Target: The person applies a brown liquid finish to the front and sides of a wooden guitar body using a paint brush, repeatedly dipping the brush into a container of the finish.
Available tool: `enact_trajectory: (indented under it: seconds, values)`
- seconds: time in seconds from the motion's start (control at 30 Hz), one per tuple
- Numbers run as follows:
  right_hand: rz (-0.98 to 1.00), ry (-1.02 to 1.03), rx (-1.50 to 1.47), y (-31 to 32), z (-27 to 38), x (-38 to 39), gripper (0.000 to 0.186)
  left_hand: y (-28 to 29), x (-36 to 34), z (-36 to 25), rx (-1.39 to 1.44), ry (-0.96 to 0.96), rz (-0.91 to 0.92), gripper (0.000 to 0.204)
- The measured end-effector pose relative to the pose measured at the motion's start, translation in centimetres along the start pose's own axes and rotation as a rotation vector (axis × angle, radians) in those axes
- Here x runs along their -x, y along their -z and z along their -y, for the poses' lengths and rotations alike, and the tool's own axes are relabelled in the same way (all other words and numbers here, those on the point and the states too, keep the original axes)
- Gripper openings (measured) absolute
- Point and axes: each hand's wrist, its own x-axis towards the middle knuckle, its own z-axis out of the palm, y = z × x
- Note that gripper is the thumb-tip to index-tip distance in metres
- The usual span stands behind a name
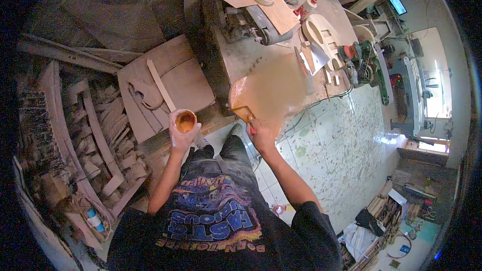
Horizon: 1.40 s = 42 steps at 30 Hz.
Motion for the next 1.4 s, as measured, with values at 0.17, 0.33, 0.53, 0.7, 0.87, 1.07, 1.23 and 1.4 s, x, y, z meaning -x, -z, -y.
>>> enact_trajectory:
  seconds: [0.17, 0.33, 0.53, 0.7, 0.87, 1.07, 1.23, 1.4]
  values:
    - [-0.032, 0.062, -0.067, -1.2, -1.0, 0.0, 0.014, -0.1, 0.4, 0.0, 0.03, 0.042, 0.015, 0.057]
    - [0.151, -0.102, -0.013, 0.4, -1.2, 3.0, 0.01, 0.5, 0.6, 1.3, 0.005, 0.029, 0.025, 0.057]
    - [-0.066, -0.084, -0.042, 0.3, -0.3, 2.1, 0.009, 0.5, 0.7, 2.3, 0.008, 0.028, 0.013, 0.058]
    - [0.137, -0.275, -0.004, -1.2, 0.2, 4.0, 0.011, 0.5, 0.4, 2.2, -0.034, 0.001, 0.012, 0.059]
    - [-0.176, -0.289, -0.149, -1.6, 1.3, 1.4, 0.013, 0.8, 0.2, 1.7, -0.031, -0.003, 0.007, 0.059]
    - [-0.147, -0.171, -0.235, -4.6, 1.8, 2.6, 0.011, 1.0, -0.1, 1.2, -0.025, 0.021, 0.051, 0.059]
    - [-0.156, -0.129, -0.154, -3.2, -0.3, 2.5, 0.014, 0.3, -0.3, 1.3, 0.039, 0.05, 0.092, 0.057]
    - [-0.015, -0.213, -0.019, -1.1, -0.1, 4.9, 0.015, -1.0, 0.0, 1.3, 0.058, 0.036, 0.091, 0.056]
